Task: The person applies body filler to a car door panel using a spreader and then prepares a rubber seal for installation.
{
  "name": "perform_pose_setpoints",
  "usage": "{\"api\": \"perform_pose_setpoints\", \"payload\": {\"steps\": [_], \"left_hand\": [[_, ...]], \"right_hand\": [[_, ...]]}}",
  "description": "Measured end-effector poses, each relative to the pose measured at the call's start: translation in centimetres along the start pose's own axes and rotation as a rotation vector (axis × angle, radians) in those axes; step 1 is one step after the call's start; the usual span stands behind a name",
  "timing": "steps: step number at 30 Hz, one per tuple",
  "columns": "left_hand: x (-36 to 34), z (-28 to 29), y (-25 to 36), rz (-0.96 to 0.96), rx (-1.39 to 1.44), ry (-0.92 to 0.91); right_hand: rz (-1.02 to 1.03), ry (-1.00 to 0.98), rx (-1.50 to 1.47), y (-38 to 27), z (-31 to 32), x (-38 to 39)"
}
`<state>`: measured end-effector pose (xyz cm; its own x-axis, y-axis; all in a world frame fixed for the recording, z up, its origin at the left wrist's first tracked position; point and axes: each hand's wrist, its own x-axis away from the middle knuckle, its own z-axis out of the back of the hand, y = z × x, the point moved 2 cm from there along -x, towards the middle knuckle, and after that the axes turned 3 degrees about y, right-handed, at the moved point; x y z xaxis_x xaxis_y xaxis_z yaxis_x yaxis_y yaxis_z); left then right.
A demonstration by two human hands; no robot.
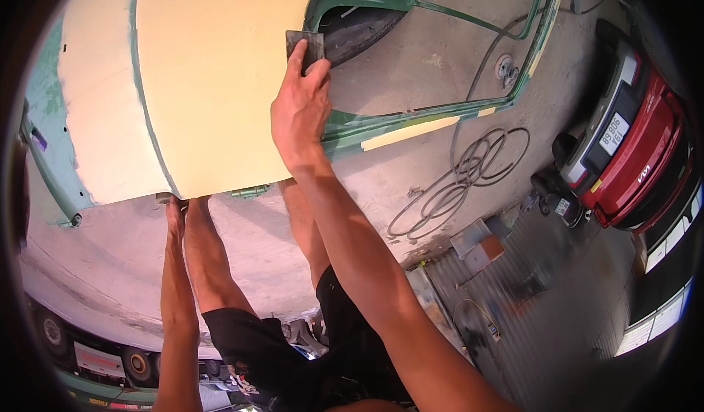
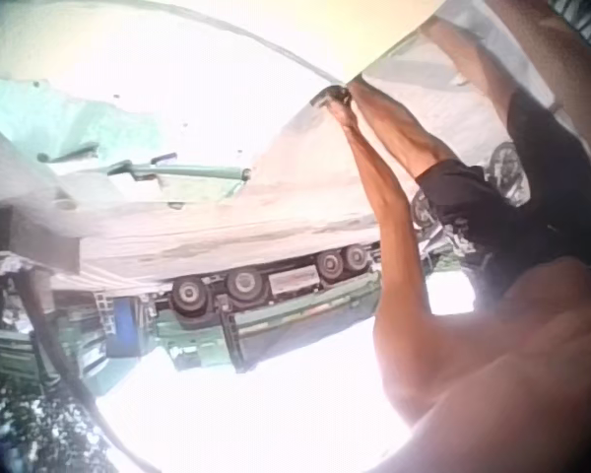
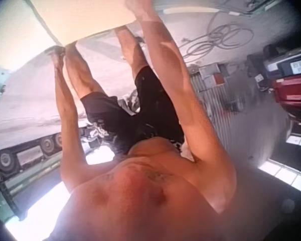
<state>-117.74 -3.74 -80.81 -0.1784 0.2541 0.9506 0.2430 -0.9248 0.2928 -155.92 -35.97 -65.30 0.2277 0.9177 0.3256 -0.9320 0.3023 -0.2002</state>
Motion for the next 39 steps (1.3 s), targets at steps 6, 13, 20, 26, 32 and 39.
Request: {"api": "perform_pose_setpoints", "payload": {"steps": [6,13,20,26,32,39], "left_hand": [[5.0,3.6,1.4,0.144,-0.051,-0.007],[11.0,7.3,-1.5,0.014,-0.204,-0.039],[17.3,5.6,4.9,-0.069,-0.662,0.047],[26.7,-1.0,18.2,-0.558,-1.252,-0.069],[37.1,-5.5,28.2,-0.813,-0.953,-0.446],[51.3,-8.7,36.3,-0.371,-0.302,-0.873]], "right_hand": [[0.054,-0.098,0.057,0.7,3.5,-1.7],[-0.050,0.055,0.101,-2.2,2.4,-8.3],[-0.255,-0.232,0.179,3.8,5.0,-1.2],[-0.266,-0.738,0.086,15.0,10.6,24.7],[-0.543,-0.681,-0.176,14.3,19.2,42.5],[-0.723,-0.046,-0.976,4.7,26.0,46.1]]}}
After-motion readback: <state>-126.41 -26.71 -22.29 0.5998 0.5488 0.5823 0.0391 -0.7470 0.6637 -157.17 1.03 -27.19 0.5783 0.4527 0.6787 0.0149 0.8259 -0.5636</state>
